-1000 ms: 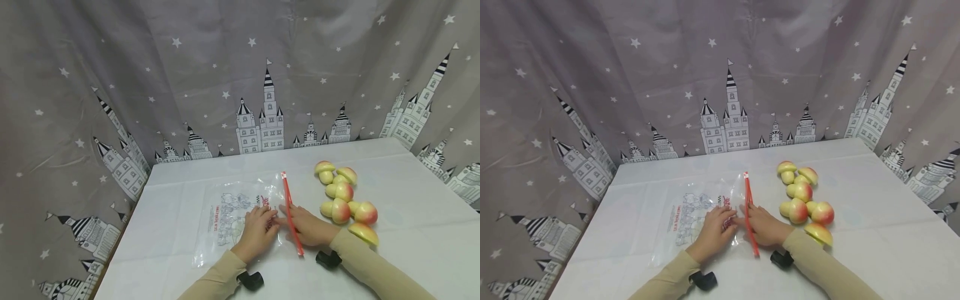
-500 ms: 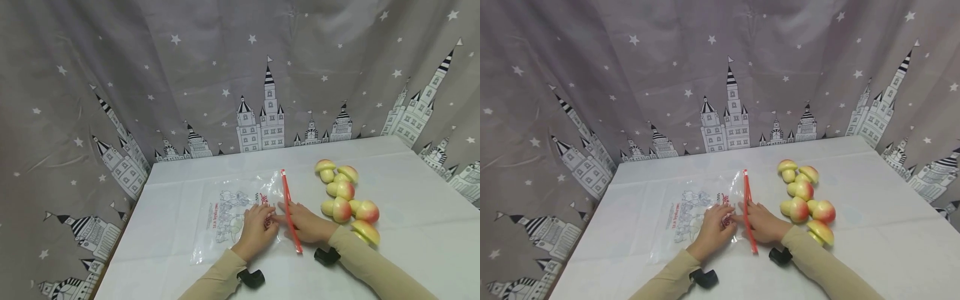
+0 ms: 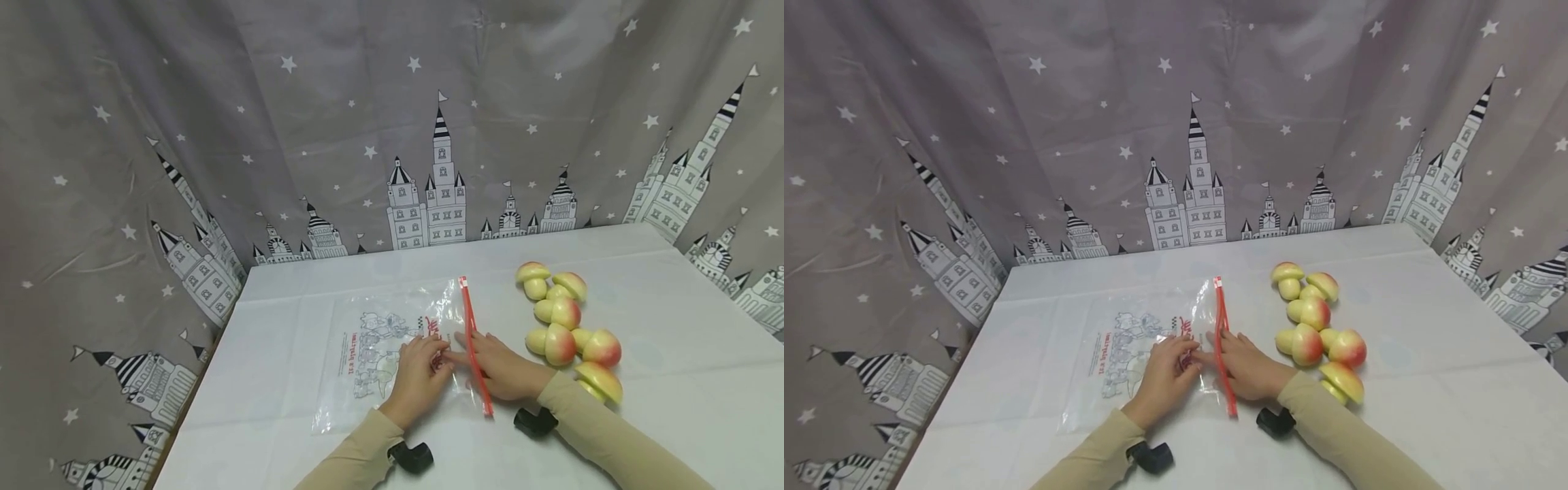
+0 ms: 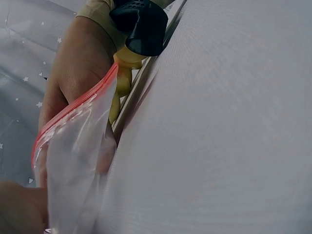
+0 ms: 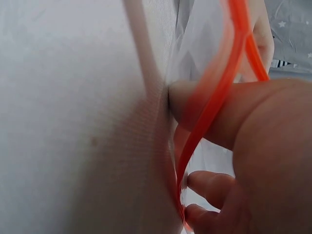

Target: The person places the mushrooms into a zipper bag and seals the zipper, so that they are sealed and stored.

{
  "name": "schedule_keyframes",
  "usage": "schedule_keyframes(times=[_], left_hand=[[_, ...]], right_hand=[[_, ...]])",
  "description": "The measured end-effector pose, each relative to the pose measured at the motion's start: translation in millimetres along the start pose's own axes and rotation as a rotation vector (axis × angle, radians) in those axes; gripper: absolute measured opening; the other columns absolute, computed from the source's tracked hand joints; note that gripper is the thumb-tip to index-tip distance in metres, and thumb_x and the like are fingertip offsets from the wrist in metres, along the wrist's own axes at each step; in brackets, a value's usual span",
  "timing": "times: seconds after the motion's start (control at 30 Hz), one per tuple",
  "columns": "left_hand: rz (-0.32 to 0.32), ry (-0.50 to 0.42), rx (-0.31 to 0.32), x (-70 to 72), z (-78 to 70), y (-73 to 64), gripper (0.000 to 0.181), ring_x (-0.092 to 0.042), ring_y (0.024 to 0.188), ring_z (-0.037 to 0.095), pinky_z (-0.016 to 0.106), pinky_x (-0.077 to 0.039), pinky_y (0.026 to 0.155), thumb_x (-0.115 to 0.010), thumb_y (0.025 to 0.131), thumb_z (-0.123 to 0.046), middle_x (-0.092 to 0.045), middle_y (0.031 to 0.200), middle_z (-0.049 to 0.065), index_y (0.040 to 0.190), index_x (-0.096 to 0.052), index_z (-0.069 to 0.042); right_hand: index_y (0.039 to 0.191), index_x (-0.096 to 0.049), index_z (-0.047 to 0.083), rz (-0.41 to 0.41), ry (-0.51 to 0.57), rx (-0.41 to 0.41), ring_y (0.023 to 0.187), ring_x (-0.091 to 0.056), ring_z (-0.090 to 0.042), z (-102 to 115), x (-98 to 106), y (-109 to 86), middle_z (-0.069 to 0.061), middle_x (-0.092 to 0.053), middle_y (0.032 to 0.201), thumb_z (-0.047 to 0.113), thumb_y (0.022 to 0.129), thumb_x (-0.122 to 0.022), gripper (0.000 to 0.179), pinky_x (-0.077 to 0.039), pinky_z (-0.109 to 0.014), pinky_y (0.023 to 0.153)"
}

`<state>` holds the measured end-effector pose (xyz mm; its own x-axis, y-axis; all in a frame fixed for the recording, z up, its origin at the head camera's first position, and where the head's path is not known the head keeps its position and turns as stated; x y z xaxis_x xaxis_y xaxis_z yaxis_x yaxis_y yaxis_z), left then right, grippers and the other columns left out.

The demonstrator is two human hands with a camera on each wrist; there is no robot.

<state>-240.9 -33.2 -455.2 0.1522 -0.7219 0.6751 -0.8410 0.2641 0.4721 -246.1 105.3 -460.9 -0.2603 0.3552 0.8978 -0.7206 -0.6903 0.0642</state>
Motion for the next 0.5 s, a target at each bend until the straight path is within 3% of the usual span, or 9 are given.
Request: schedule_keyframes(times=[0.13,0.27,0.5], left_hand=[[-0.046,0.014,-0.018,2.9,-1.4,1.0,0.026,-0.066,0.110,0.036,0.061,-0.046,0.098,-0.076,0.082,-0.012,-0.074,0.110,0.011,0.107,-0.073,-0.006],[-0.108,0.035,-0.047,5.6,-2.1,1.3,0.025,-0.064,0.089,0.021,0.041,-0.046,0.085,-0.078,0.078,-0.011,-0.074,0.094,0.005,0.102,-0.073,-0.007],[-0.189,0.042,-0.046,9.1,-1.2,0.7,0.026,-0.060,0.079,0.020,0.036,-0.047,0.078,-0.077,0.074,-0.002,-0.071,0.084,0.006,0.100,-0.074,-0.006]], right_hand=[[0.148,-0.054,0.017,-0.012,-0.023,-0.001,0.149,-0.029,-0.053,-0.2,0.7,0.3,-0.030,-0.041,0.157,0.013,0.092,-0.065,0.057,-0.029,-0.075,0.112],[0.150,-0.052,0.017,-0.009,-0.025,-0.003,0.149,-0.028,-0.055,-0.7,0.6,0.2,-0.031,-0.039,0.157,0.015,0.093,-0.066,0.059,-0.028,-0.075,0.113],[0.151,-0.050,0.017,-0.006,-0.025,0.001,0.147,-0.029,-0.058,-2.2,0.6,-1.1,-0.030,-0.038,0.158,0.017,0.091,-0.068,0.062,-0.027,-0.073,0.114]])
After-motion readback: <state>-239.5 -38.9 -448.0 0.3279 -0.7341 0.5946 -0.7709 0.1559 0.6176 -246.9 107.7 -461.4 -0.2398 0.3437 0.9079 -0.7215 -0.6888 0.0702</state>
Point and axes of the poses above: each hand's wrist, its own y-axis towards the middle knuckle, its own x-axis out of the back of the hand, z = x × y, the point moved 7 cm from there along y, towards the middle knuckle
